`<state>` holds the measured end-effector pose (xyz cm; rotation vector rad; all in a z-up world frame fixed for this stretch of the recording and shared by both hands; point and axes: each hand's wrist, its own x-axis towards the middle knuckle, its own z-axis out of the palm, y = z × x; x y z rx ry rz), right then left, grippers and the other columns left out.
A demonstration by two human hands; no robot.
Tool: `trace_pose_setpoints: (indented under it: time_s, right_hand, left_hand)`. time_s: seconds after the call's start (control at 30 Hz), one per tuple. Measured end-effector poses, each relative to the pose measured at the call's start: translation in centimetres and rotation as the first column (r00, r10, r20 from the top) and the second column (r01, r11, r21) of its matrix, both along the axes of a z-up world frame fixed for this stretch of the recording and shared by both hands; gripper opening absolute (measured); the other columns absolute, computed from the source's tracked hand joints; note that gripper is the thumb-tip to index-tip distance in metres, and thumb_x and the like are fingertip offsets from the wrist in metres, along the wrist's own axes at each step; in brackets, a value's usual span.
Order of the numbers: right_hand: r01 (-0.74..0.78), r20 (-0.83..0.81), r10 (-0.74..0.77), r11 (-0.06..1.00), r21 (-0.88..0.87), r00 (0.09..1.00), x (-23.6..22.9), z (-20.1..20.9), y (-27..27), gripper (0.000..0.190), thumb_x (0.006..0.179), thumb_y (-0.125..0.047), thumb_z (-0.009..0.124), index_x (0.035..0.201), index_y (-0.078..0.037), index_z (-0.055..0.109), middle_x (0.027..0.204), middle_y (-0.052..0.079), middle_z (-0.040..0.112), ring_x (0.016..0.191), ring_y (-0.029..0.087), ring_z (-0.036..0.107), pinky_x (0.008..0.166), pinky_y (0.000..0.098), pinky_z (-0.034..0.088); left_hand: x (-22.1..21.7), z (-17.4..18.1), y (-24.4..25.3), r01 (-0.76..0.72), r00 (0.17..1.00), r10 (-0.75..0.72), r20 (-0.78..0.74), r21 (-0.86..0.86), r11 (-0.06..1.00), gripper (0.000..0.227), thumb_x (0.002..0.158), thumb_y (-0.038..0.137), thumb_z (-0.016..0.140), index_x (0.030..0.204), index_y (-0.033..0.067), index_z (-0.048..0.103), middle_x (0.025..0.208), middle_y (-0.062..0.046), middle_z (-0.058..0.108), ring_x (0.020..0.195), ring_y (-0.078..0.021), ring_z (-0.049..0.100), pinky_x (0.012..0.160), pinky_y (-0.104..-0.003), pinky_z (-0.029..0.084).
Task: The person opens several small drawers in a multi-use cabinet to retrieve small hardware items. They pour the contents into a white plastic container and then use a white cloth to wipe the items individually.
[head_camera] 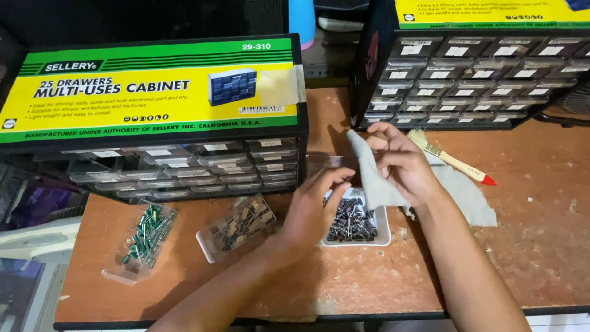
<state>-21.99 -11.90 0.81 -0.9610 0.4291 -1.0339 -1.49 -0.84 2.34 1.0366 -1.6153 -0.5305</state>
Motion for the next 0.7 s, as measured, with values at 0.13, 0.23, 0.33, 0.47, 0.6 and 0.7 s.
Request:
trace_pose_setpoints:
  time_s: [0.13,0.23,0.33,0.47,0.6,0.7]
  right_hand:
    - [-0.020,-0.002,0.020,1.000,0.020,1.000,-0.1,-0.3,0.8,0.061,0.071,0.018,0.048,0.128,-0.003,0.038,0.107,0.015,0.072,0.069,0.024,0.076,0.051,0.0331,0.066]
    - [-0.068,0.052,0.066,0.997,0.037,0.996,0.3,1.2,1.3,0.056,0.073,0.018,0.053,0.123,-0.004,0.041,0.115,0.017,0.074,0.077,0.024,0.076,0.057,0.0324,0.066]
    - [-0.131,0.078,0.125,0.989,0.072,0.989,0.3,1.3,1.2,0.041,0.073,0.004,0.052,0.113,-0.002,0.047,0.095,0.015,0.071,0.069,0.020,0.073,0.049,0.0274,0.062]
    - [-0.121,0.098,0.122,0.992,-0.021,0.988,0.4,0.2,1.4,0.041,0.074,0.016,0.049,0.113,0.002,0.047,0.103,0.022,0.071,0.075,0.030,0.075,0.056,0.0339,0.065]
    - [-0.120,0.109,0.125,0.991,-0.057,0.986,0.8,-0.9,1.4,0.042,0.078,0.019,0.051,0.116,0.001,0.045,0.112,0.023,0.070,0.086,0.034,0.075,0.066,0.0398,0.066]
    - [-0.109,0.099,0.118,0.990,-0.091,0.988,1.0,-0.8,1.4,0.040,0.079,0.020,0.054,0.114,0.001,0.048,0.108,0.024,0.070,0.089,0.033,0.075,0.068,0.0392,0.064]
  left_hand:
    - [-1.0,-0.6,0.4,-0.074,0.996,0.073,-0.058,-0.011,0.997,0.019,0.090,0.013,0.080,0.108,0.0102,0.073,0.092,-0.008,0.077,0.086,-0.0271,0.078,0.077,-0.035,0.063]
    - [-1.0,-1.9,-0.2,-0.160,0.987,0.154,-0.047,-0.176,0.971,0.018,0.084,0.015,0.086,0.099,0.0169,0.077,0.083,0.001,0.077,0.072,-0.0182,0.076,0.071,-0.027,0.062]
    - [-0.9,-2.3,-0.1,-0.226,0.974,0.214,-0.077,-0.222,0.949,0.014,0.086,0.018,0.085,0.097,0.0168,0.077,0.077,0.001,0.076,0.065,-0.0162,0.074,0.064,-0.027,0.061]
    - [-0.4,-1.3,-0.4,-0.243,0.969,0.227,-0.100,-0.206,0.948,0.008,0.092,0.012,0.078,0.099,0.0142,0.076,0.084,-0.005,0.078,0.073,-0.0237,0.077,0.068,-0.034,0.063]
    - [0.0,-0.8,-0.3,-0.219,0.973,0.204,-0.103,-0.164,0.962,0.015,0.093,0.009,0.076,0.107,0.0127,0.073,0.091,-0.007,0.080,0.081,-0.0251,0.079,0.074,-0.036,0.064]
    - [-0.2,-1.0,-0.2,-0.193,0.978,0.177,-0.110,-0.148,0.970,0.023,0.092,0.007,0.077,0.113,0.0123,0.068,0.095,-0.006,0.081,0.086,-0.0239,0.079,0.076,-0.037,0.064]
